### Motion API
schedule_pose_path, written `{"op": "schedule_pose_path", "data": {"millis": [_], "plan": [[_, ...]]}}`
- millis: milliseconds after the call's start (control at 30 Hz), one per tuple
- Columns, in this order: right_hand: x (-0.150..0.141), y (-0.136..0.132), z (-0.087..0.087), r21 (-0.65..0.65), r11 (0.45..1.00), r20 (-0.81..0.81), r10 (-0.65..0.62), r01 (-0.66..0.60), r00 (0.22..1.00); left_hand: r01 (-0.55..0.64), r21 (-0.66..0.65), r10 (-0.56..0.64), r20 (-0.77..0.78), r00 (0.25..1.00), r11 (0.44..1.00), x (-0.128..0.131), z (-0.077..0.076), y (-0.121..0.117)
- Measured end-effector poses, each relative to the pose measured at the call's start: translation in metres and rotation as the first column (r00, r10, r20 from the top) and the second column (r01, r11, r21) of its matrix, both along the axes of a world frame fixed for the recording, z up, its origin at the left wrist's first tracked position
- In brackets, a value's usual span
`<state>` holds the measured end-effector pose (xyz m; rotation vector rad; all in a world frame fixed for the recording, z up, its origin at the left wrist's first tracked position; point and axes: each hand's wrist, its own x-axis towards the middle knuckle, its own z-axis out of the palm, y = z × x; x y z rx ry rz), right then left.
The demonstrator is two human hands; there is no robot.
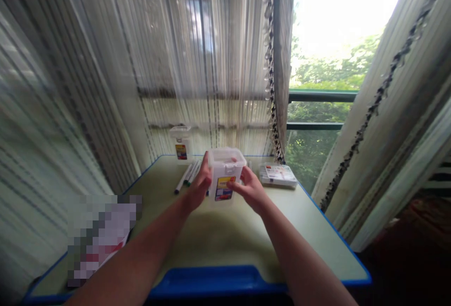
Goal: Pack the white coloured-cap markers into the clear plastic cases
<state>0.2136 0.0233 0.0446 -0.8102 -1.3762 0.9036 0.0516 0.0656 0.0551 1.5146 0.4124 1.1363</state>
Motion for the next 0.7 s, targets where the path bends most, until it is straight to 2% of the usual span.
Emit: {"op": "schedule_pose_path", "data": {"millis": [100,167,267,333,400,467,533,600,667,700], "plan": [[0.002,0.004,-0.001,-0.001,0.999,-0.02,-0.037,0.037,0.999,0.011,0.064,-0.001,-0.167,0.986,0.998,-0.002,-0.001,-0.001],[0.003,0.006,-0.003,-0.004,0.998,-0.012,-0.065,0.065,0.998,-0.059,0.14,0.095,-0.265,0.96,0.988,-0.004,0.0,0.0],[0.005,0.007,-0.003,0.022,0.992,0.042,-0.124,0.124,0.991,-0.138,0.295,0.242,-0.351,0.905,0.945,-0.005,0.001,0.004],[0.007,0.007,-0.003,0.068,0.987,0.088,-0.152,0.146,0.984,-0.163,0.337,0.281,-0.34,0.898,0.927,-0.005,0.002,0.007],[0.011,0.009,-0.003,0.121,0.981,0.095,-0.166,0.154,0.982,-0.183,0.32,0.275,-0.272,0.922,0.93,-0.005,0.002,0.01],[0.016,0.012,-0.005,0.165,0.96,0.081,-0.241,0.226,0.967,-0.241,0.288,0.298,-0.175,0.938,0.927,-0.006,0.002,0.014],[0.023,0.018,-0.01,0.196,0.896,0.134,-0.428,0.399,0.894,-0.342,0.275,0.382,-0.106,0.918,0.899,-0.009,0.001,0.02],[0.029,0.025,-0.017,0.231,0.804,0.302,-0.595,0.548,0.745,-0.438,0.308,0.481,-0.077,0.873,0.845,-0.012,0.0,0.026],[0.033,0.032,-0.025,0.277,0.76,0.514,-0.634,0.588,0.578,-0.481,0.356,0.537,-0.072,0.84,0.801,-0.014,-0.003,0.033],[0.033,0.034,-0.029,0.29,0.769,0.61,-0.607,0.57,0.509,-0.483,0.371,0.545,-0.076,0.835,0.793,-0.015,-0.004,0.035]]}}
